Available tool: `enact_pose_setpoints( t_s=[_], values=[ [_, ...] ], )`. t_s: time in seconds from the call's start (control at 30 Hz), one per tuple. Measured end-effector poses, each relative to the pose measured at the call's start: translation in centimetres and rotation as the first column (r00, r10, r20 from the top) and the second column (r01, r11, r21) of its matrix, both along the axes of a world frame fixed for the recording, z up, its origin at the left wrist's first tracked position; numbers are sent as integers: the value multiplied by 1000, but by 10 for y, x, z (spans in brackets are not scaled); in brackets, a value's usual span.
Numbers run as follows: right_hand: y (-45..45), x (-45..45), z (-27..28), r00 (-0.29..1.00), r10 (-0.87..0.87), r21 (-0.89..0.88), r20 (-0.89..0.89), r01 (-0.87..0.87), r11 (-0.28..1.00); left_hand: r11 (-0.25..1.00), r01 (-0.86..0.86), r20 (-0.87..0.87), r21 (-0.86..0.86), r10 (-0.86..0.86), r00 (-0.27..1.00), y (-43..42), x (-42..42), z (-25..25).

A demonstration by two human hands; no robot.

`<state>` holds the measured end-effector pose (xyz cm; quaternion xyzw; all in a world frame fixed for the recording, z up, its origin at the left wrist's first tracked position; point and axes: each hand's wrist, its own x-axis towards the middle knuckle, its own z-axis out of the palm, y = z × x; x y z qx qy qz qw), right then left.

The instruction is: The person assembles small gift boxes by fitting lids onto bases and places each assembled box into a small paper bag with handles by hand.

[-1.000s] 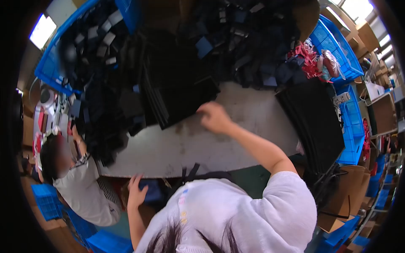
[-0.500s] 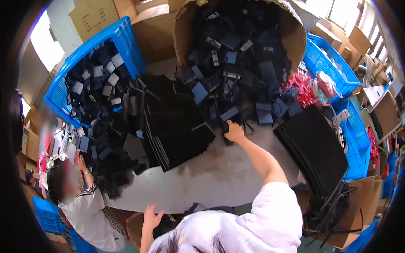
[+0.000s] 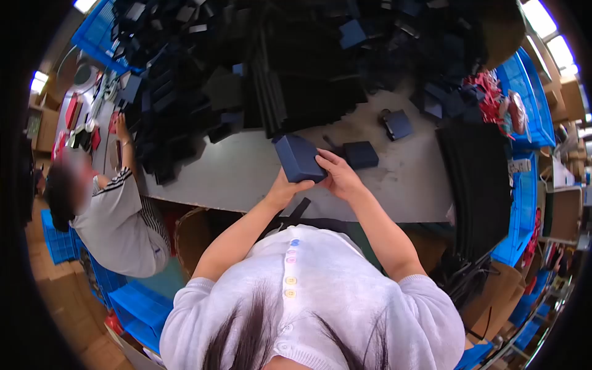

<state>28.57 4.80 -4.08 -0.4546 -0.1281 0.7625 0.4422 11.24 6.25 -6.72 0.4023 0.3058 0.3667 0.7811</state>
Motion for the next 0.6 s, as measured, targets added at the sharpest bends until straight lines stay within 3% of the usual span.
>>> enact_pose_setpoints(
  t_s=[0.03, 0.07, 0.13, 0.17, 0.23, 0.27, 0.3, 0.33, 0.37, 0.43, 0.47, 0.5, 0.57, 0.6],
  values=[
    [4, -4, 1, 998, 30, 59, 49, -33, 998, 1000, -22, 0, 1, 22, 1000, -3, -5, 4],
    [10, -5, 2, 947, 139, 117, 289, -179, 977, 976, -114, -102, 188, 135, 986, -5, -11, 8],
    [22, -15, 18, 950, 131, 95, 282, -163, 982, 830, -183, -181, 528, 320, 930, -2, -24, 10],
    [30, -22, 28, 954, 109, 71, 280, -134, 989, 817, -204, -176, 539, 346, 922, -2, -32, 9],
    [46, -38, 31, 959, 168, 84, 226, -191, 978, 573, -11, -254, 820, 381, 889, -2, -46, 10],
    [52, -46, 26, 891, 283, 138, 355, -349, 927, 562, 89, -333, 822, 349, 876, -4, -54, 11],
    [61, -52, 23, 793, 368, 169, 485, -498, 851, 549, 72, -322, 833, 374, 870, -7, -58, 13],
    [67, -64, 42, 740, 430, 133, 517, -566, 814, 557, 129, -389, 821, 378, 840, -11, -62, 15],
    [71, -72, 49, 669, 384, 208, 636, -628, 749, 568, 185, -454, 802, 379, 807, -13, -65, 16],
    [73, -92, 55, 472, 78, 297, 878, -667, 684, 580, 103, -428, 808, 458, 779, -14, -70, 7],
    [76, -99, 60, 349, 26, 235, 937, -682, 693, 580, 34, -399, 814, 515, 759, -14, -73, -3],
    [74, -107, 50, 560, -244, 566, 791, -519, 641, 578, -36, -371, 816, 570, 733, -16, -74, -11],
    [78, -114, 62, 531, -582, 787, 616, -395, 473, 523, -63, -344, 850, 641, 686, -16, -73, -10],
    [81, -113, 60, 542, -657, 852, 523, -344, 394, 448, -163, -226, 879, 694, 683, -16, -71, -12]
  ],
)
